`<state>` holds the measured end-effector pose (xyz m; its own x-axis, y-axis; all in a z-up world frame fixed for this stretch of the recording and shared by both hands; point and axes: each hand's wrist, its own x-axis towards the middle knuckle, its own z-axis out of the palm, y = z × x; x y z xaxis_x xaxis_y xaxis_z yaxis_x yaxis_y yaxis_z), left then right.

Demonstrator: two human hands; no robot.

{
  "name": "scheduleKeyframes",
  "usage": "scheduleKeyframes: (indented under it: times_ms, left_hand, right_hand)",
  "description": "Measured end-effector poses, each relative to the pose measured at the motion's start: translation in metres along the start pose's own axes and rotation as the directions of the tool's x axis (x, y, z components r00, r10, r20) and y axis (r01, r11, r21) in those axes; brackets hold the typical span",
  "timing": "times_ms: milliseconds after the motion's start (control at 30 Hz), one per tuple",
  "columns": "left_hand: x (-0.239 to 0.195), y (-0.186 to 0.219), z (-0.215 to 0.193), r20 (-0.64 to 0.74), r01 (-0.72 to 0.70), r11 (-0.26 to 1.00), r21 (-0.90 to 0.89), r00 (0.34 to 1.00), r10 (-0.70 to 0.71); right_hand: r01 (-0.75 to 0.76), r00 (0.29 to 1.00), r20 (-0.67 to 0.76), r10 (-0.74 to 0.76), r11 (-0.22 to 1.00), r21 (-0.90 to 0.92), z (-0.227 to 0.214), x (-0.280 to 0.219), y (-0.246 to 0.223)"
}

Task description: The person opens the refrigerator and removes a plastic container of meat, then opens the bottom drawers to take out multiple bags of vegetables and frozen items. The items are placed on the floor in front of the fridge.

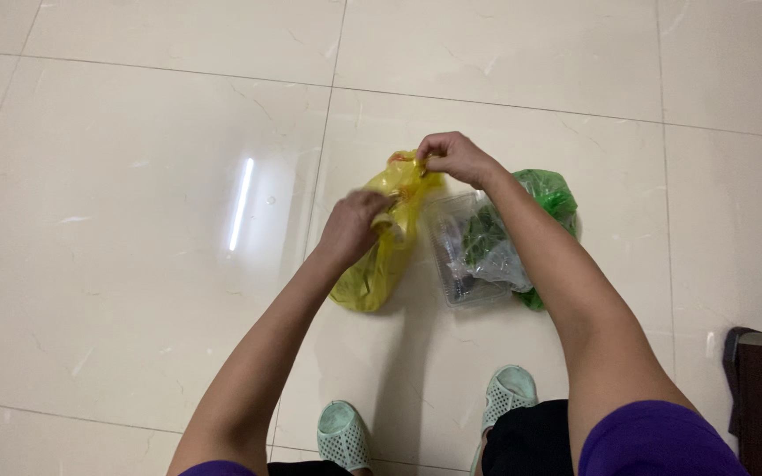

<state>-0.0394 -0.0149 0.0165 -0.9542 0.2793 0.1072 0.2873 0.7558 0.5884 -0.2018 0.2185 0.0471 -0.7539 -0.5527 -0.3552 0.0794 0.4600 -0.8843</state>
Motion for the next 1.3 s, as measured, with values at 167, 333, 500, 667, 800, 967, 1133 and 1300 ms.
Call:
scheduleKeyframes:
  times_ms: [167, 333, 500, 667, 800, 967, 1133, 1300]
  left_hand:
    - [0.023, 0.03, -0.012, -0.236, -0.025, 0.985, -0.168, 0.972, -0.015]
    - [0.032, 0.023, -0.022, 0.122, 0.035, 0.957, -0.287, 0.993, 0.001]
    - [0.035, 0.011, -0.003, 0.198, -0.002, 0.978, -0.209, 0.979, 0.044]
    - [0.043, 0.019, 0.006, 0.322, 0.068, 0.974, 0.215, 0.937, -0.137]
    - [0.056, 0.032, -0.006, 0.597, 0.211, 0.951, 0.225, 0.742, -0.306]
    - [0.056, 0.031, -0.017, 0.739, 0.329, 0.942, -0.067, 0.651, -0.175]
    - [0.042, 0.009, 0.0, 0.645, 0.564, 0.555, -0.612, 0.761, -0.063]
    - [0.041, 0.009, 0.01, 0.54, 0.61, 0.121, -0.783, 0.763, -0.355]
  right_hand:
    - [0.096, 0.969, 0.245, -0.038, 0.969, -0.226, 0.018, -0.032, -0.046]
    - [0.121, 0.935, 0.342, 0.095, 0.821, -0.558, 0.047, -0.057, -0.085]
    - [0.134, 0.944, 0.325, 0.064, 0.823, -0.551, 0.049, -0.08, -0.096]
    - [0.08, 0.995, 0.097, -0.031, 0.828, -0.555, 0.007, -0.1, -0.082]
    - [-0.083, 0.943, 0.156, 0.296, 0.658, -0.748, 0.027, -0.13, -0.025]
    - [0.146, 0.989, 0.141, -0.041, 0.256, -0.955, 0.058, -0.149, 0.036]
    - [-0.235, 0.966, -0.219, 0.138, 0.818, -0.526, -0.031, -0.135, 0.018]
    - [-0.046, 0.978, -0.209, 0.026, 0.995, -0.093, -0.071, -0.134, -0.01]
